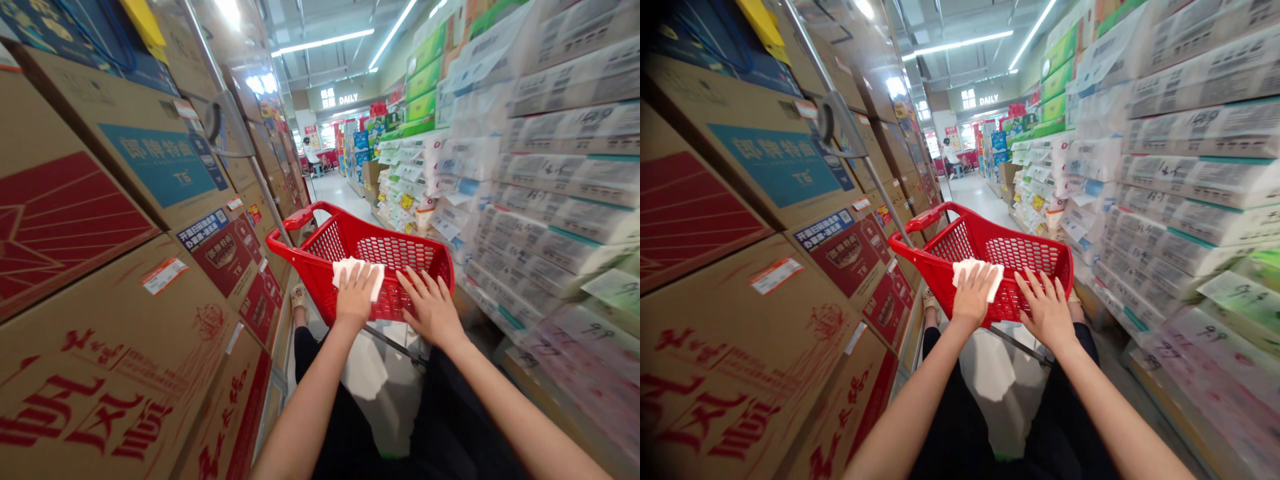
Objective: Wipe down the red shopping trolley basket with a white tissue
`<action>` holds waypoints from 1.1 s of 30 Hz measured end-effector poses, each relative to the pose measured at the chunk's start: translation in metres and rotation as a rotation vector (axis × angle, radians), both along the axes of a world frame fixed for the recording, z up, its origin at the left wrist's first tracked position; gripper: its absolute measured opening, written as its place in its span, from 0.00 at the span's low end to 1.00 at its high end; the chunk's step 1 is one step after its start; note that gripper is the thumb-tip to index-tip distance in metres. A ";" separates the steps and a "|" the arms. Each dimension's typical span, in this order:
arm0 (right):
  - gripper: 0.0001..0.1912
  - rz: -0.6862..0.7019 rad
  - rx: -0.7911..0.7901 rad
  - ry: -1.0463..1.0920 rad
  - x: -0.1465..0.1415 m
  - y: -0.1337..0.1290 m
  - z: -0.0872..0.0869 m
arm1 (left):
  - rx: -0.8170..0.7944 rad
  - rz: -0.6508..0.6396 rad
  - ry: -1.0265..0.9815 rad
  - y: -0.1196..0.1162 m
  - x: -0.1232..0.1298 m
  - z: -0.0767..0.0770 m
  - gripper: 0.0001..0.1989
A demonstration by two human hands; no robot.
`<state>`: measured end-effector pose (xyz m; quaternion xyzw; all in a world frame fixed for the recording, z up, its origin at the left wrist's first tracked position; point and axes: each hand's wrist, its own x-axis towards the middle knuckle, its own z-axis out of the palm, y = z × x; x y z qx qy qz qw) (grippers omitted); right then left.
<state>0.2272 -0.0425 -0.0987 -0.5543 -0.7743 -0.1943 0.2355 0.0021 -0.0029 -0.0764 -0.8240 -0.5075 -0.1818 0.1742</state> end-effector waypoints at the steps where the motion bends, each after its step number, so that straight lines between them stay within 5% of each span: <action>1: 0.46 -0.017 0.011 0.008 0.004 -0.001 -0.002 | 0.001 0.030 -0.011 0.003 -0.006 0.005 0.34; 6: 0.45 -0.078 0.027 0.046 0.005 -0.003 -0.009 | -0.020 0.163 -0.094 0.001 0.016 0.004 0.34; 11: 0.45 -0.039 0.034 0.027 0.000 -0.004 -0.007 | -0.008 -0.021 -0.069 -0.020 0.064 -0.015 0.36; 15: 0.44 -0.002 0.040 0.020 0.011 -0.005 -0.006 | -0.013 -0.069 -0.003 -0.011 0.034 -0.008 0.36; 19: 0.45 0.070 0.017 0.053 0.018 0.001 -0.009 | 0.008 0.118 -0.034 0.006 -0.006 0.004 0.34; 23: 0.44 0.058 0.021 0.079 0.010 0.005 -0.011 | 0.008 0.227 -0.111 0.008 0.006 -0.001 0.35; 27: 0.38 0.062 0.008 0.060 0.003 0.002 -0.011 | -0.036 0.159 -0.133 0.005 0.028 -0.014 0.37; 33: 0.38 0.085 0.021 0.049 -0.005 -0.011 -0.010 | -0.039 0.061 -0.137 0.008 0.011 -0.013 0.38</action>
